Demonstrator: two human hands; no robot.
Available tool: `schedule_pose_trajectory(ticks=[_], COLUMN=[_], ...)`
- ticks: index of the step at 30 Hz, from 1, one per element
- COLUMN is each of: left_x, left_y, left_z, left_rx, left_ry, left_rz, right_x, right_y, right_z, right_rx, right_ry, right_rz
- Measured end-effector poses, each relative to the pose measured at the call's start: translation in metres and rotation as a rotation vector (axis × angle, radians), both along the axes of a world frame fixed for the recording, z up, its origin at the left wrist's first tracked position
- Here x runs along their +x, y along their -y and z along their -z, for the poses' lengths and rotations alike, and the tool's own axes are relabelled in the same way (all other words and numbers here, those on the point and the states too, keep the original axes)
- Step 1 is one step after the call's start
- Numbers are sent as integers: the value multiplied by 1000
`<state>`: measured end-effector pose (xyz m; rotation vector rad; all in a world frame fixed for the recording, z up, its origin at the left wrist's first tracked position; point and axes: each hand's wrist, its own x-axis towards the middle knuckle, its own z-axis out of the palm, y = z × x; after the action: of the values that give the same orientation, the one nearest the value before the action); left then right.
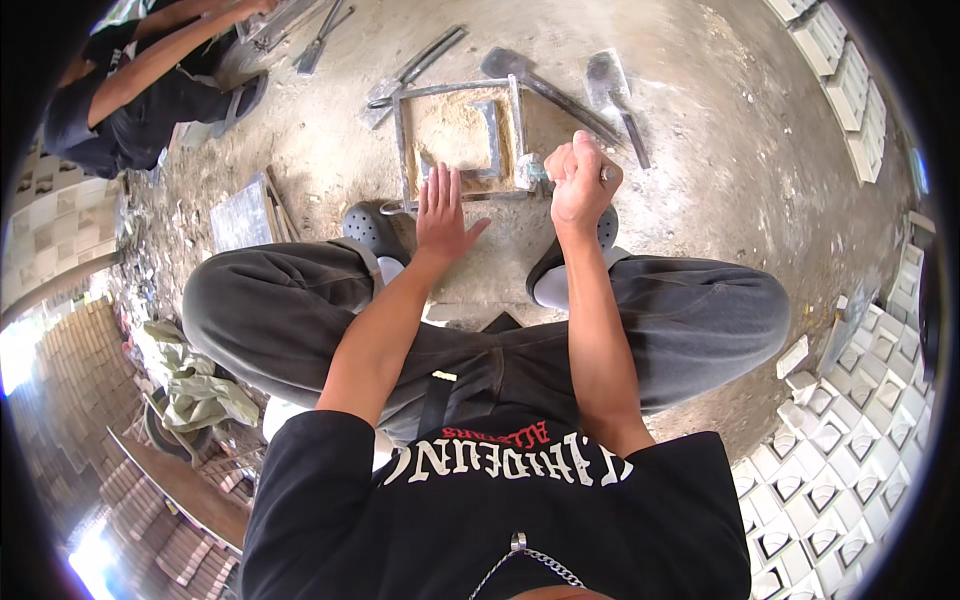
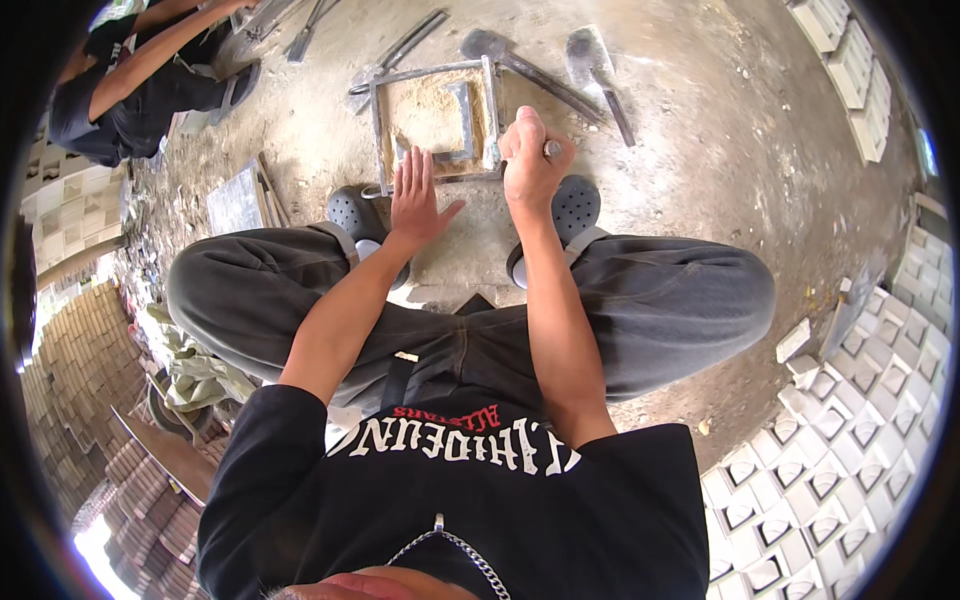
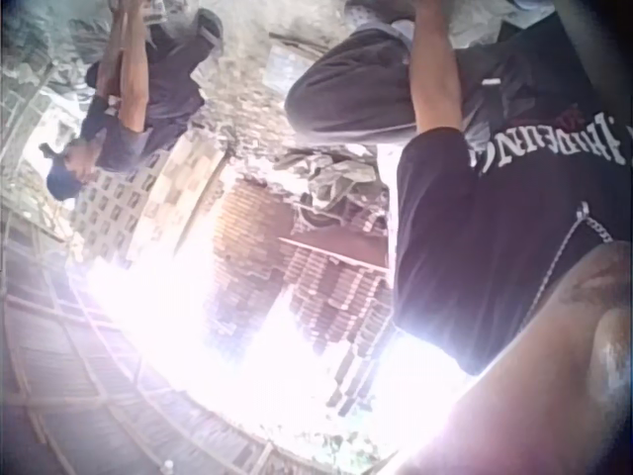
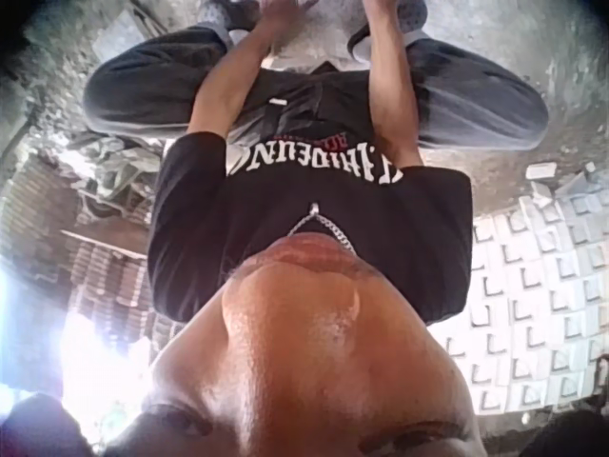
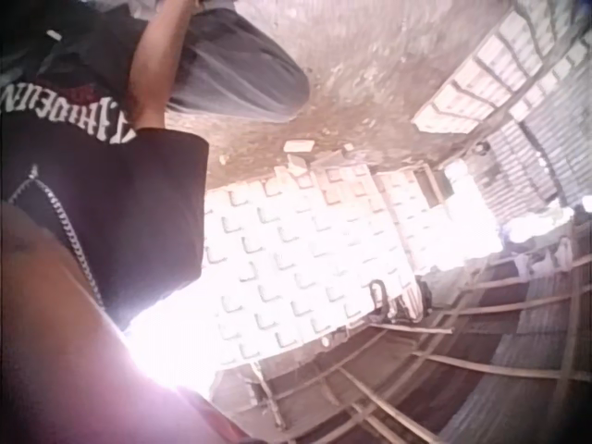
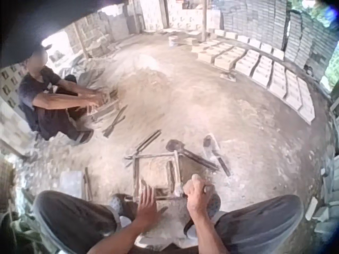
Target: The person prepares material in a square mold using a trowel and their hands, then levels the surface and removes the mold to create a brick on the ground.
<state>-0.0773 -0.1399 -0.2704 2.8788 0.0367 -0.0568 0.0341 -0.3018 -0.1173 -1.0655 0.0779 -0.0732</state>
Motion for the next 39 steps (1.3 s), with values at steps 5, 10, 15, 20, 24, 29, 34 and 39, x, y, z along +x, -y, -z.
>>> schedule_pose_trajectory(ticks=[5,10,15,20,24,29,34,39], left_x=[15,16,20,18,20,21,24,22], left_y=[24,38,52,45,47,41,43,37], left_z=[10,20,13,9,11,12,14,15], left_rx=[-143,-61,-64,-19,-64,-65,-80,-62], left_ry=[33,21,0,-88,-48,-97,-90,-107], left_rz=[-36,-95,-85,-104,-116,-84,-63,-43], right_x=[-3,7,16,18,15,15,13,23], right_y=[-22,-19,-6,-11,-15,-20,-30,-18], right_z=[60,36,83,50,73,61,65,48], right_rx=[-230,-158,-76,-56,-22,4,-59,-79], right_ry=[-49,0,125,-18,191,2,39,11], right_rz=[-54,-115,-79,-58,-19,-81,7,-59])
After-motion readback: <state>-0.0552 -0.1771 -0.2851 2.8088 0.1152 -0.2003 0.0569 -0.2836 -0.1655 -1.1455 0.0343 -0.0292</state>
